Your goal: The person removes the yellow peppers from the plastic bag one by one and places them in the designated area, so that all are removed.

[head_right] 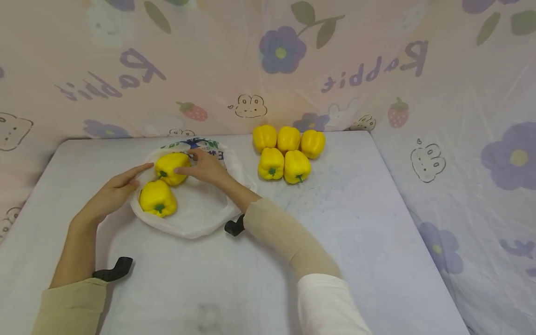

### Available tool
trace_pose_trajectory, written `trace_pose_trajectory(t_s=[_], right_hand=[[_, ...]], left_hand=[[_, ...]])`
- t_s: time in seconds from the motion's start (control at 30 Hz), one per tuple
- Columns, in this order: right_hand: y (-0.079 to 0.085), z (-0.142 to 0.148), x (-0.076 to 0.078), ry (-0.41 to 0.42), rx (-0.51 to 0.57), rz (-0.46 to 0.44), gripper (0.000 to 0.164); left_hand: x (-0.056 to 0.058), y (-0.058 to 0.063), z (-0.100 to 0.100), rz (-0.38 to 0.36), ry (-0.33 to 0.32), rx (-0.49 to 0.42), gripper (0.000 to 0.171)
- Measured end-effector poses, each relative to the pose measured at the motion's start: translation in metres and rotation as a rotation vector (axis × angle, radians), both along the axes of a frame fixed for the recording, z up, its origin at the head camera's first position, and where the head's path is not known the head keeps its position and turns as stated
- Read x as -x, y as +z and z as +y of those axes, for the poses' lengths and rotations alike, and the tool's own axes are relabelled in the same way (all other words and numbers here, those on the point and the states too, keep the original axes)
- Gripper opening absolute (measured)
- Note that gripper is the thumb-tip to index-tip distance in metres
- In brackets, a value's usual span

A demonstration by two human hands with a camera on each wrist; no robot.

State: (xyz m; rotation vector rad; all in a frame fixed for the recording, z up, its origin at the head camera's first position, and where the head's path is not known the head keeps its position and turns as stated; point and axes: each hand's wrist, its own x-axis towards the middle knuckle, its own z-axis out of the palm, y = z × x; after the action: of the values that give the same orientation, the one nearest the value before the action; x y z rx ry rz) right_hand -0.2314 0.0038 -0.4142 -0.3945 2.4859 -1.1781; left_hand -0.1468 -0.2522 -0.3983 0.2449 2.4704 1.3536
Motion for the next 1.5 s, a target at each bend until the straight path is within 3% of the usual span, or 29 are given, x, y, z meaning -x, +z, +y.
trace_pose_trajectory(t_s=[0.53, 1.27, 1.5], right_hand=[[0.001, -0.017, -0.004, -0.022, -0.068, 0.001, 0.083], [0.014, -0.003, -0.010, -0.030, -0.001, 0.036, 0.077], [0.017, 0.004, -0.010, -0.016, 0.082, 0.040, 0.077]], left_hand=[[0.001, -0.001, 0.003, -0.004, 0.004, 0.006, 0.051], [0.001, -0.004, 0.002, -0.005, 0.008, 0.008, 0.050], [0.003, -0.004, 0.001, -0.018, 0.016, 0.010, 0.051]])
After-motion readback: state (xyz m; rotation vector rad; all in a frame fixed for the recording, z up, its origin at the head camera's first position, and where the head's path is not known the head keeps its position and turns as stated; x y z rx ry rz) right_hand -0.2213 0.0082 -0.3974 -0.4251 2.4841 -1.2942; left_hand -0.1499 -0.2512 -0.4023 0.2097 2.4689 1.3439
